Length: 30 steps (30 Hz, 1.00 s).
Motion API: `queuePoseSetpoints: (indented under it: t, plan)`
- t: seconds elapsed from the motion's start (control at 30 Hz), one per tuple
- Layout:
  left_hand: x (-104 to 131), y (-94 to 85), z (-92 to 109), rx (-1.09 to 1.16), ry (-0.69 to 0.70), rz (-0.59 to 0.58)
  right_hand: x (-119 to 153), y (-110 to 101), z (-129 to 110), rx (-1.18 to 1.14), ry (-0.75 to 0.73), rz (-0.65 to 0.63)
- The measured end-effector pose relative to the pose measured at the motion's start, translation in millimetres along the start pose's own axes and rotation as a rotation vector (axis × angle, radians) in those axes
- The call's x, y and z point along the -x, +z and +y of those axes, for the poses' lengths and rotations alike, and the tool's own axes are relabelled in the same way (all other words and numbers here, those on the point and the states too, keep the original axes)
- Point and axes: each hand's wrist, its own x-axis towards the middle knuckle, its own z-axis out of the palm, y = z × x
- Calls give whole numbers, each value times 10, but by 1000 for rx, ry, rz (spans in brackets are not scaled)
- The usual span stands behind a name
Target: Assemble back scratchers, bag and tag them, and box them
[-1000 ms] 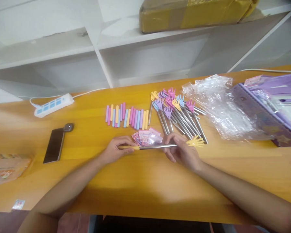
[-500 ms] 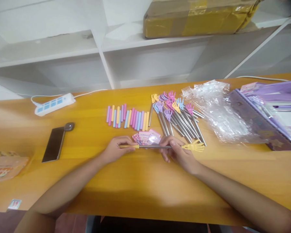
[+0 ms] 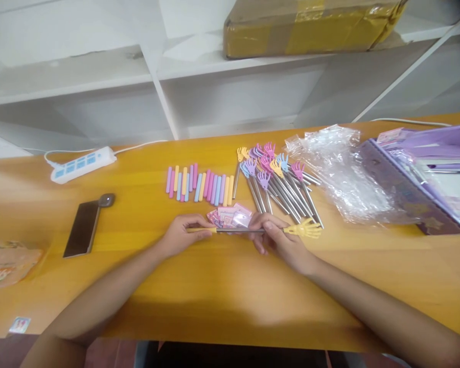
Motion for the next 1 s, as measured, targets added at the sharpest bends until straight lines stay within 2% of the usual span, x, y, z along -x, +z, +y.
queuePoseSetpoints:
  t: [0.1,0.17,0.33,0.4,0.5,0.6,0.67,0.8,1.0]
  plan:
    - [21,18,-40,15,-39,32,-66,-56,-50,-22,74,-17]
    - [28,25,-56,46,-46,37,-92,-113,-133,15,105,17]
    - [2,9,-14,134,-46,75,-58,-321,-347,127,-27,204]
    - [-17,-3,14,156,-41,86,-33,-455,-397,321,-54,263]
    - [-35,-26,28,194,-28,98,-15,-712,-431,832,-137,303]
    - [-37,-51,13,237,-80,87,-14,-968,-427,1317,-290,254]
    - [-37,-63,2,262,-125,76,-13,-1087,-420,1493,-368,220]
    - [-38,-69,-19,300,-146,93,-9,-1159,-430,1607,-450,114]
    - [-13,-67,-55,293,-108,123,-21,-1046,-461,1650,-464,38]
